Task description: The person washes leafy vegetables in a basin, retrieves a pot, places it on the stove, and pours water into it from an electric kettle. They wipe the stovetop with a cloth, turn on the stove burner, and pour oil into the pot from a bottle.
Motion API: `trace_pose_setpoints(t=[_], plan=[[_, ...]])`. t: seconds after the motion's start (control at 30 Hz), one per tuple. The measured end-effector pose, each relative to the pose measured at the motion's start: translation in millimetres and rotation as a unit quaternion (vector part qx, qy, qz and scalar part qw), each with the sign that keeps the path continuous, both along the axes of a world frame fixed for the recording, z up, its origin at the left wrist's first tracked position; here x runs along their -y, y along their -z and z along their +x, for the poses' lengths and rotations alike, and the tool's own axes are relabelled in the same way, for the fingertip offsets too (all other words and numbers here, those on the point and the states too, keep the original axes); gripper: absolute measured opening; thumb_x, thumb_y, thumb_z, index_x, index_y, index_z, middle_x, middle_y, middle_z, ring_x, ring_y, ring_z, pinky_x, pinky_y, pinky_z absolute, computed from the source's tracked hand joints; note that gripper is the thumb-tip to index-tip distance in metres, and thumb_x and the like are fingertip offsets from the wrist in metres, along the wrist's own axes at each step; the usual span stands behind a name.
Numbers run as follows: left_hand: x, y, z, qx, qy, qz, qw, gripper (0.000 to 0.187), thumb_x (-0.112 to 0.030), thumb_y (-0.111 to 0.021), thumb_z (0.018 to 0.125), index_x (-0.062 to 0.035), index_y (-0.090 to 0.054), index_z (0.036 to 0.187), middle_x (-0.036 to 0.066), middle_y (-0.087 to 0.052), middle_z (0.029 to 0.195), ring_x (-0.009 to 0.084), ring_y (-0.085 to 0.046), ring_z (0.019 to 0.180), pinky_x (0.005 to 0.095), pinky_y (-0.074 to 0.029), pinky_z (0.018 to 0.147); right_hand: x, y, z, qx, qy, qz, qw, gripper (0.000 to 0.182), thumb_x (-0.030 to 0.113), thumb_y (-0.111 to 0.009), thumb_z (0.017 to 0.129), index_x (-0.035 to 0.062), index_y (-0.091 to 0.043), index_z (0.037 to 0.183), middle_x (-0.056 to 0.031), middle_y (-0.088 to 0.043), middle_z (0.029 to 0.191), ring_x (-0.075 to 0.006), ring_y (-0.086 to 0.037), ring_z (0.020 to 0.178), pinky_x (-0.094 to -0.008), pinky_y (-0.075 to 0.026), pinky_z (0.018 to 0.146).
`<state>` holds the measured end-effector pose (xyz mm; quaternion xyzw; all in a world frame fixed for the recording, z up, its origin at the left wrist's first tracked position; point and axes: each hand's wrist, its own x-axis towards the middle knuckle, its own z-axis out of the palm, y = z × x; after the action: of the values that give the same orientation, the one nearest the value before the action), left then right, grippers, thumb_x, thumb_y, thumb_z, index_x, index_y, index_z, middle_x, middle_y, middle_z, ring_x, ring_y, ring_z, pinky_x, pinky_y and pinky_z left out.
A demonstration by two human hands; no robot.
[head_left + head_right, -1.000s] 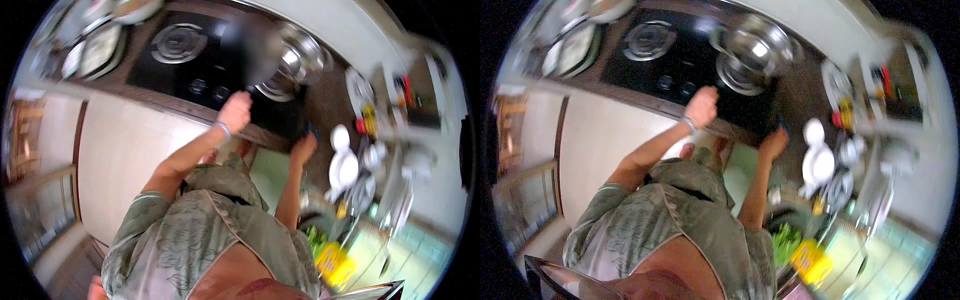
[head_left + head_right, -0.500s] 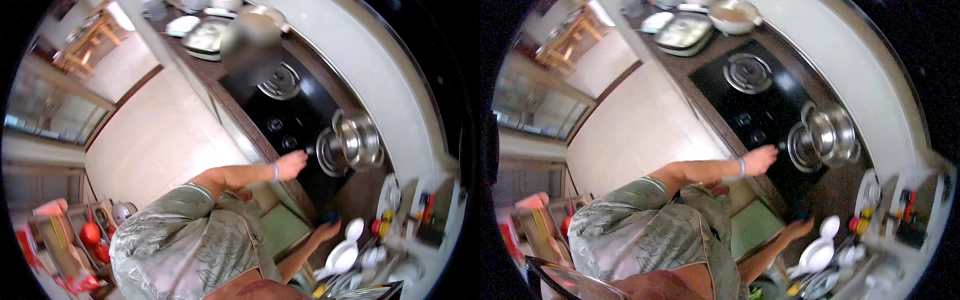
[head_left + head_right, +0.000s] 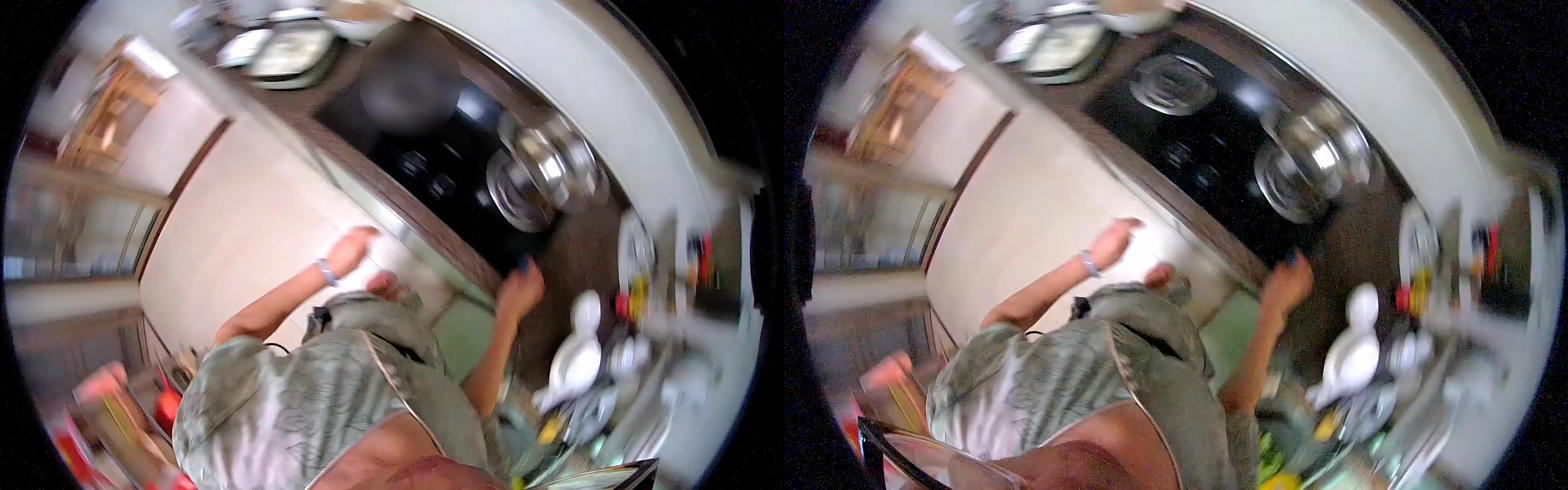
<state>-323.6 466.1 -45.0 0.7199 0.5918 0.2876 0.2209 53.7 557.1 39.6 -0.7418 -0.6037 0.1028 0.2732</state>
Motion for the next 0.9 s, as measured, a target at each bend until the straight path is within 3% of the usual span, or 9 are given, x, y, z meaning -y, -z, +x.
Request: trace_pose_setpoints(t=[0.07, 0.1, 0.17, 0.2, 0.3, 0.6, 0.73, 0.8, 0.9], plan=[[17.0, -14.0, -9.7, -0.008, -0.061, -0.062, 0.996, 0.038, 0.005, -0.047, 0.08, -0.0015, -0.054, 0.116, 0.023, -0.058, 0.114, 0.0391, -0.057, 0.102, 0.0431, -0.047, 0.089, -7.8, -0.9, -27.8, -0.002, -0.052, 0.073, 0.996, 0.03, 0.005, -0.055, 0.081, 0.0033, -0.066, 0.108, -0.02, -0.064, 0.106, -0.0356, -0.06, 0.098, -0.0443, -0.048, 0.087], [21.9, -15.6, -14.6, -0.01, -0.037, -0.005, 0.999, 0.039, 0.008, -0.046, 0.08, 0.0002, -0.054, 0.118, 0.023, -0.058, 0.113, 0.0394, -0.057, 0.101, 0.0426, -0.047, 0.089, -11.4, 16.8, -39.8, 0.02, -0.058, 0.119, 0.991, 0.025, 0.007, -0.057, 0.081, 0.0046, -0.067, 0.104, -0.0188, -0.065, 0.104, -0.0337, -0.062, 0.095, -0.043, -0.05, 0.084], [33.9, -9.8, -21.4, 0.023, -0.054, -0.02, 0.998, 0.039, 0.009, -0.047, 0.084, -0.0001, -0.051, 0.121, 0.017, -0.06, 0.118, 0.0274, -0.06, 0.104, 0.0352, -0.048, 0.089, -24.1, 45.4, -60.0, 0.074, -0.142, 0.188, 0.969, 0.017, 0.012, -0.059, 0.082, 0.0073, -0.066, 0.097, -0.0168, -0.064, 0.102, -0.0315, -0.062, 0.09, -0.0441, -0.051, 0.079], [38.2, -8.8, -21.9, 0.042, -0.063, -0.045, 0.996, 0.038, 0.01, -0.046, 0.085, -0.0002, -0.051, 0.121, 0.015, -0.06, 0.117, 0.0258, -0.061, 0.104, 0.0344, -0.049, 0.087, -19.7, 79.7, -71.4, 0.06, -0.138, 0.165, 0.975, 0.024, 0.011, -0.059, 0.08, 0.0084, -0.065, 0.103, -0.0142, -0.061, 0.108, -0.0326, -0.058, 0.096, -0.0455, -0.049, 0.079], [43.6, -15.8, -16.3, 0.029, -0.048, -0.079, 0.995, 0.033, 0.009, -0.046, 0.088, 0.0002, -0.053, 0.119, 0.016, -0.062, 0.113, 0.0271, -0.062, 0.1, 0.0346, -0.05, 0.085, -0.6, 69.5, -72.7, 0.092, -0.138, 0.179, 0.97, 0.032, 0.008, -0.054, 0.081, 0.0118, -0.061, 0.112, -0.0123, -0.055, 0.121, -0.0343, -0.049, 0.111, -0.0465, -0.041, 0.094], [24.1, -15.0, 12.4, 0.058, 0.01, -0.112, 0.992, 0.033, 0.008, -0.046, 0.088, -0.0018, -0.052, 0.119, 0.016, -0.064, 0.11, 0.0264, -0.064, 0.098, 0.0342, -0.051, 0.084, 81.0, 81.6, 64.2, 0.186, 0.101, 0.099, 0.972, 0.036, 0.005, -0.055, 0.079, 0.0032, -0.057, 0.114, -0.0186, -0.055, 0.118, -0.0413, -0.048, 0.115, -0.0498, -0.04, 0.098], [23.3, -18.5, 23.9, 0.048, 0.05, -0.116, 0.991, 0.037, 0.011, -0.046, 0.086, -0.0016, -0.052, 0.12, 0.015, -0.064, 0.108, 0.0254, -0.064, 0.099, 0.0339, -0.051, 0.084, 97.8, 88.0, 107.1, 0.144, 0.149, 0.1, 0.973, 0.033, 0.001, -0.054, 0.082, 0.0019, -0.056, 0.115, -0.0197, -0.055, 0.119, -0.0422, -0.047, 0.113, -0.0482, -0.04, 0.098], [20.3, -17.9, 26.2, 0.054, 0.061, -0.117, 0.99, 0.038, 0.011, -0.046, 0.085, -0.0015, -0.052, 0.12, 0.015, -0.064, 0.108, 0.0253, -0.064, 0.099, 0.0337, -0.051, 0.084, 100.8, 79.2, 119.1, 0.039, 0.191, 0.124, 0.973, 0.033, 0.0, -0.054, 0.084, 0.0015, -0.056, 0.116, -0.0203, -0.055, 0.121, -0.0411, -0.049, 0.111, -0.0463, -0.041, 0.096], [13.3, -19.4, 26.1, 0.036, 0.081, -0.116, 0.989, 0.035, 0.008, -0.044, 0.09, -0.003, -0.05, 0.122, 0.014, -0.063, 0.108, 0.0229, -0.064, 0.097, 0.0324, -0.051, 0.083, 125.7, 45.3, 109.0, 0.099, 0.285, 0.094, 0.949, 0.035, 0.002, -0.056, 0.083, -0.0002, -0.055, 0.118, -0.0228, -0.054, 0.124, -0.0417, -0.05, 0.111, -0.0465, -0.041, 0.096]])
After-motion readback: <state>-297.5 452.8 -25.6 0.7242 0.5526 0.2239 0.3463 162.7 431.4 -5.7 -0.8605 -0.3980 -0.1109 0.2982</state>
